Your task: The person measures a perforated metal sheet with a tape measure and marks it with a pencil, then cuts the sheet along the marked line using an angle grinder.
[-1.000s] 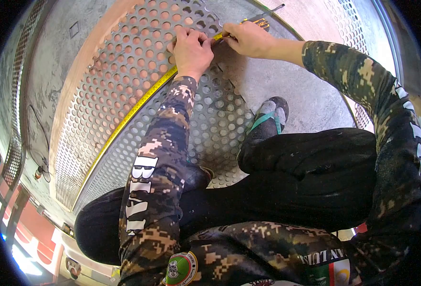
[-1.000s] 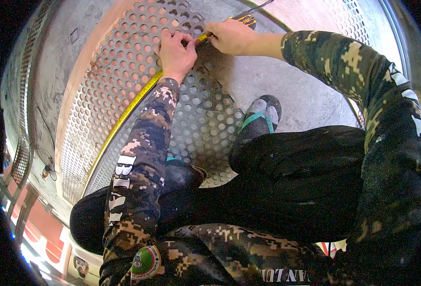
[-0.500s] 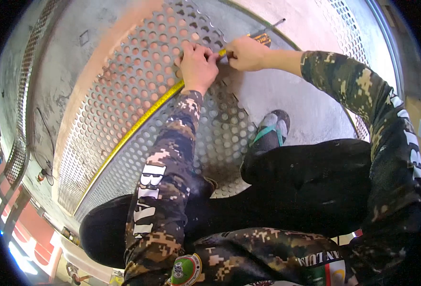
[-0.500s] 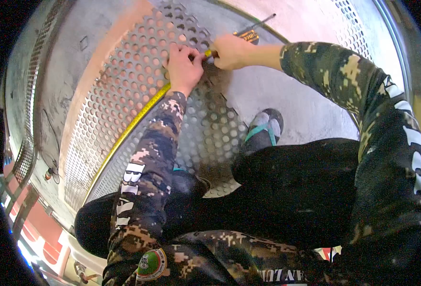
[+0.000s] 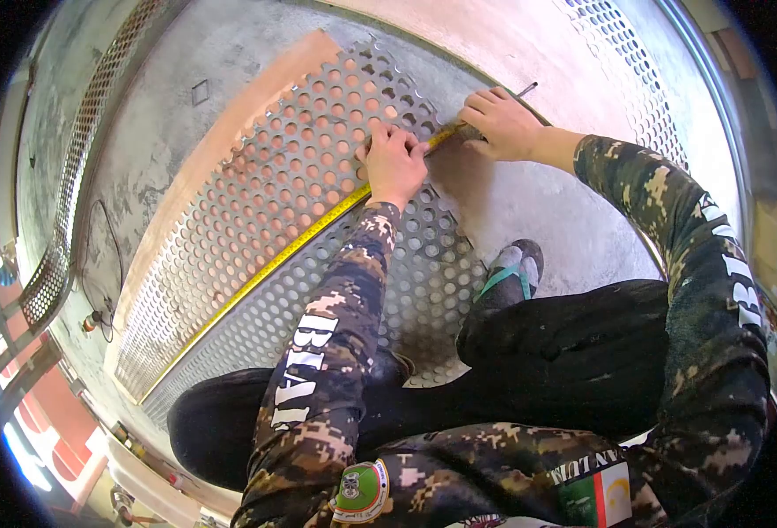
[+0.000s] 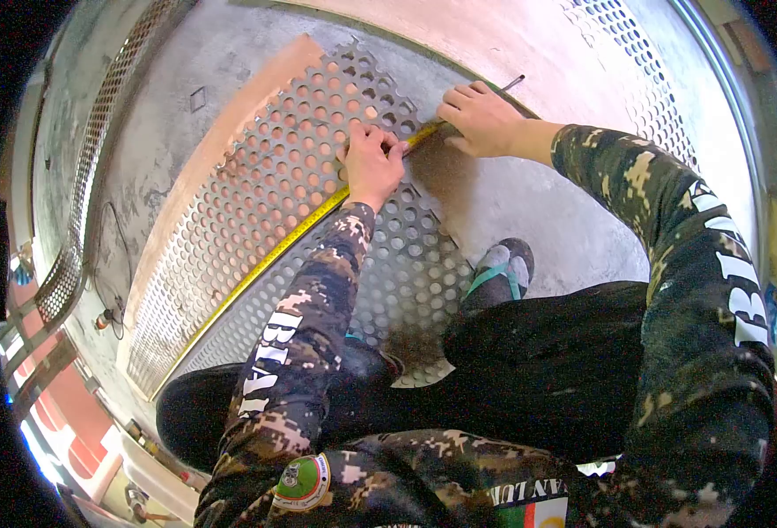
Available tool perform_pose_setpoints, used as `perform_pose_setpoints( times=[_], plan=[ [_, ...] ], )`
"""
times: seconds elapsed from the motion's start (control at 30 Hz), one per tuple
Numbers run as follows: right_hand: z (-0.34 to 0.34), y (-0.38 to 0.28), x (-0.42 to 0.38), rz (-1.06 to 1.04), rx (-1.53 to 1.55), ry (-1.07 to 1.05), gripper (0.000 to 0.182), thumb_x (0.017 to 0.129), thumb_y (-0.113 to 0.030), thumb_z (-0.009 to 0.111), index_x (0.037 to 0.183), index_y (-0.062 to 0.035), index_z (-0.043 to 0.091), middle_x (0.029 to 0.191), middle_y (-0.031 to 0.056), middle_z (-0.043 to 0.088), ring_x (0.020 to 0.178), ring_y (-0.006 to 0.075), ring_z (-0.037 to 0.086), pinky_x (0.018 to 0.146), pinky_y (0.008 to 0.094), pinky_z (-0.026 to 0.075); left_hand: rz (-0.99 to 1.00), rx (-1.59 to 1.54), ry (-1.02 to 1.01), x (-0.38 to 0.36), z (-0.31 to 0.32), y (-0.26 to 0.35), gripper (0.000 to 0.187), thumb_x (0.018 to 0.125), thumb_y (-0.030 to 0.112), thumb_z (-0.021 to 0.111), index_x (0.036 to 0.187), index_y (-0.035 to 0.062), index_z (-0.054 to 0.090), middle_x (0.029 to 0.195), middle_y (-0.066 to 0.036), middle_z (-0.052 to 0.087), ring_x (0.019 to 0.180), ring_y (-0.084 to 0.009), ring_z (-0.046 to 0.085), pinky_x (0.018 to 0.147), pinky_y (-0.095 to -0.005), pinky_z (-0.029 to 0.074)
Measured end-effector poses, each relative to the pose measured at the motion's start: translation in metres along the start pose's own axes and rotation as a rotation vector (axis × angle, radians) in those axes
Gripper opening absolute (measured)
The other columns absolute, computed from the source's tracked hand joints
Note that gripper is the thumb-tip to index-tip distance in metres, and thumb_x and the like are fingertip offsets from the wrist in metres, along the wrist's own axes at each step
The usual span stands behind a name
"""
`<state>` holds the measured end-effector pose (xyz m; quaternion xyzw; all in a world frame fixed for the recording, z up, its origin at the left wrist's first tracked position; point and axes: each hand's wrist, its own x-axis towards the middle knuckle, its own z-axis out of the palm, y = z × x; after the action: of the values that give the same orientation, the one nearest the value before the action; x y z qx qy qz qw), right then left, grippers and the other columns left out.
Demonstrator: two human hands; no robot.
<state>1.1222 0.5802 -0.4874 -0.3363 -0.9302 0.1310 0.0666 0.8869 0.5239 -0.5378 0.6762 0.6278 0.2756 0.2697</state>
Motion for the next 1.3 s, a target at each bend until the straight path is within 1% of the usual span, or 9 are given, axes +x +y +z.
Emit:
perform_pose_setpoints(
  times=[0.7,0.8,0.93,1.0,1.03,1.1,1.13,1.2,1.3],
  plan=[
    [0.006,0.053,0.021,0.133,0.232,-0.224,0.016,0.086,-0.014,0.062,0.085,0.0019,0.061,0.084,0.0225,0.061,0.082,0.0399,0.059,0.072,0.0461,0.046,-0.164,0.039,-0.111,0.011,-0.023,0.013,0.030,0.085,0.038,0.068,0.098,0.0110,0.072,0.104,-0.017,0.062,0.103,-0.0367,0.062,0.089,-0.0486,0.048],
    [-0.045,0.025,0.045,0.340,0.386,-0.459,0.017,0.084,-0.012,0.062,0.080,0.0051,0.061,0.068,0.0190,0.061,0.062,0.0306,0.062,0.060,0.0414,0.048,0.230,0.381,-0.280,0.035,-0.105,-0.001,0.036,0.085,0.039,0.067,0.105,0.0091,0.068,0.108,-0.018,0.063,0.103,-0.0367,0.063,0.090,-0.0489,0.049],
    [-0.053,0.054,0.054,0.331,0.458,-0.505,0.018,0.083,-0.011,0.062,0.077,0.0061,0.061,0.057,0.0151,0.057,0.052,0.0231,0.059,0.052,0.0379,0.046,0.317,0.720,-0.745,0.060,-0.221,-0.090,0.044,0.083,0.033,0.064,0.117,0.0054,0.065,0.113,-0.021,0.066,0.103,-0.0368,0.065,0.088,-0.0505,0.050],
    [-0.040,0.081,0.052,0.267,0.428,-0.456,0.016,0.082,-0.011,0.062,0.078,0.0052,0.062,0.056,0.0113,0.056,0.049,0.0194,0.058,0.050,0.0350,0.046,0.024,0.860,-0.829,0.027,-0.306,-0.100,0.047,0.081,0.030,0.063,0.121,0.0061,0.064,0.109,-0.021,0.069,0.108,-0.0355,0.063,0.091,-0.0481,0.049],
    [-0.045,0.080,0.056,0.254,0.420,-0.453,0.016,0.082,-0.011,0.062,0.078,0.0052,0.062,0.056,0.0113,0.056,0.049,0.0194,0.058,0.050,0.0350,0.046,0.075,0.678,-0.541,0.000,-0.325,-0.156,0.037,0.083,0.033,0.062,0.105,0.0048,0.072,0.106,-0.020,0.070,0.099,-0.0354,0.066,0.088,-0.0464,0.051],
    [-0.057,0.079,0.057,0.386,0.515,-0.574,0.015,0.082,-0.010,0.063,0.077,0.0046,0.062,0.055,0.0077,0.055,0.045,0.0165,0.055,0.046,0.0329,0.044,-0.536,0.657,-0.455,-0.052,-0.394,-0.116,0.047,0.086,0.041,0.058,0.112,0.0041,0.069,0.116,-0.020,0.068,0.108,-0.0373,0.063,0.094,-0.0451,0.049],
    [-0.077,0.059,0.063,0.424,0.572,-0.643,0.014,0.082,-0.009,0.063,0.078,0.0047,0.063,0.057,0.0057,0.056,0.043,0.0149,0.052,0.043,0.0312,0.043,-0.892,0.487,-0.156,-0.082,-0.399,-0.160,0.055,0.085,0.043,0.058,0.124,0.0045,0.063,0.131,-0.018,0.061,0.116,-0.0382,0.059,0.098,-0.0433,0.047],
    [-0.083,0.057,0.067,0.423,0.567,-0.664,0.014,0.082,-0.009,0.063,0.078,0.0046,0.063,0.057,0.0054,0.056,0.044,0.0146,0.052,0.043,0.0306,0.043,-0.913,0.513,0.656,-0.150,-0.373,-0.226,0.045,0.083,0.035,0.064,0.109,-0.0011,0.066,0.121,-0.022,0.063,0.111,-0.0373,0.063,0.093,-0.0436,0.051],
    [-0.080,0.056,0.068,0.432,0.555,-0.722,0.014,0.082,-0.009,0.063,0.077,0.0044,0.063,0.057,0.0051,0.056,0.044,0.0144,0.052,0.043,0.0301,0.043,-1.473,-0.052,1.293,-0.203,-0.350,-0.176,0.044,0.089,0.022,0.063,0.120,-0.0086,0.054,0.122,-0.023,0.062,0.105,-0.0316,0.064,0.085,-0.0381,0.053]
  ],
)
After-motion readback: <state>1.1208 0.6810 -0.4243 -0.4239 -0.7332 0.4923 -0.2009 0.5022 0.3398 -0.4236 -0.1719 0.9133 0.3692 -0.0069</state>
